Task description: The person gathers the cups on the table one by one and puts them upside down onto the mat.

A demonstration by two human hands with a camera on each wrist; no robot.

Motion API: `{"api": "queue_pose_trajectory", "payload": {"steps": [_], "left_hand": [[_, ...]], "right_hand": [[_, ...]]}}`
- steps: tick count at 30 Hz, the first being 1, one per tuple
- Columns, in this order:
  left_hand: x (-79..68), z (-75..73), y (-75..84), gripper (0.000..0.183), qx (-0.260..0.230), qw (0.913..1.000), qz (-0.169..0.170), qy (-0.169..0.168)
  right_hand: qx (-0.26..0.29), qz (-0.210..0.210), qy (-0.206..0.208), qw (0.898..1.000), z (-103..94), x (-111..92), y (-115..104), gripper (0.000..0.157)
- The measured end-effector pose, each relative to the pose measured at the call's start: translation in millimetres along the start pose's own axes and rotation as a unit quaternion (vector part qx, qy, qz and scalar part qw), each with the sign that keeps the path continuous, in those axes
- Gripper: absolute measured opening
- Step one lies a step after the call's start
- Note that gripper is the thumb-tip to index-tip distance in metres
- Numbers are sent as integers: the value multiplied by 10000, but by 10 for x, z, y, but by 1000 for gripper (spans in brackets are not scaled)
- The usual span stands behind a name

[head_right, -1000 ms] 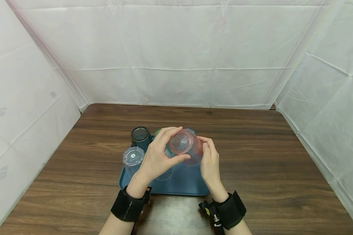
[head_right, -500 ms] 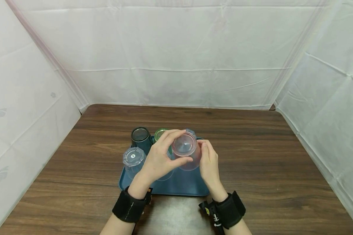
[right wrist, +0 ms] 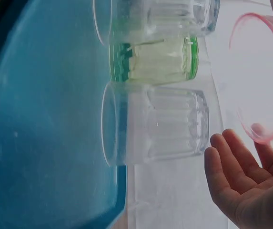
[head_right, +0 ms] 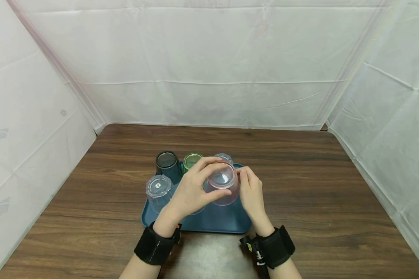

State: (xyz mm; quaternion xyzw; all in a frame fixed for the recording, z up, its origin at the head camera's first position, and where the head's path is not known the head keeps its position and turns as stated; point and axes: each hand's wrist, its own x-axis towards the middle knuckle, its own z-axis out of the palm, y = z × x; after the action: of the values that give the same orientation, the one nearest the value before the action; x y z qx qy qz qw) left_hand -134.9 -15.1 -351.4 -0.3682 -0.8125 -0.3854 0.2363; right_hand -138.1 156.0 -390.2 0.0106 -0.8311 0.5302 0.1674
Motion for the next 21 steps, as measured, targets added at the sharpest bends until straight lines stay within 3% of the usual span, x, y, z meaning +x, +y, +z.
{"api": "queue_pose_trajectory", "payload": {"steps": [5, 9, 17, 21], "left_hand": [[3, 6, -5, 60, 181, 9997, -58, -171], [2, 10, -4, 68, 140, 9990, -243, -352], [-17, 23, -2, 73, 13, 9946, -725, -737], [-18, 36, -3, 74, 41, 9925, -886, -845]], "right_hand": [[-111, -22, -98, 9999, -18, 23, 18, 30], [-547, -132, -256, 9981, -41, 49, 55, 25], [-1554, 11, -727, 9852, -77, 57, 136, 24], [-1876, 28, -767, 9792, -73, 59, 150, 28]]}}
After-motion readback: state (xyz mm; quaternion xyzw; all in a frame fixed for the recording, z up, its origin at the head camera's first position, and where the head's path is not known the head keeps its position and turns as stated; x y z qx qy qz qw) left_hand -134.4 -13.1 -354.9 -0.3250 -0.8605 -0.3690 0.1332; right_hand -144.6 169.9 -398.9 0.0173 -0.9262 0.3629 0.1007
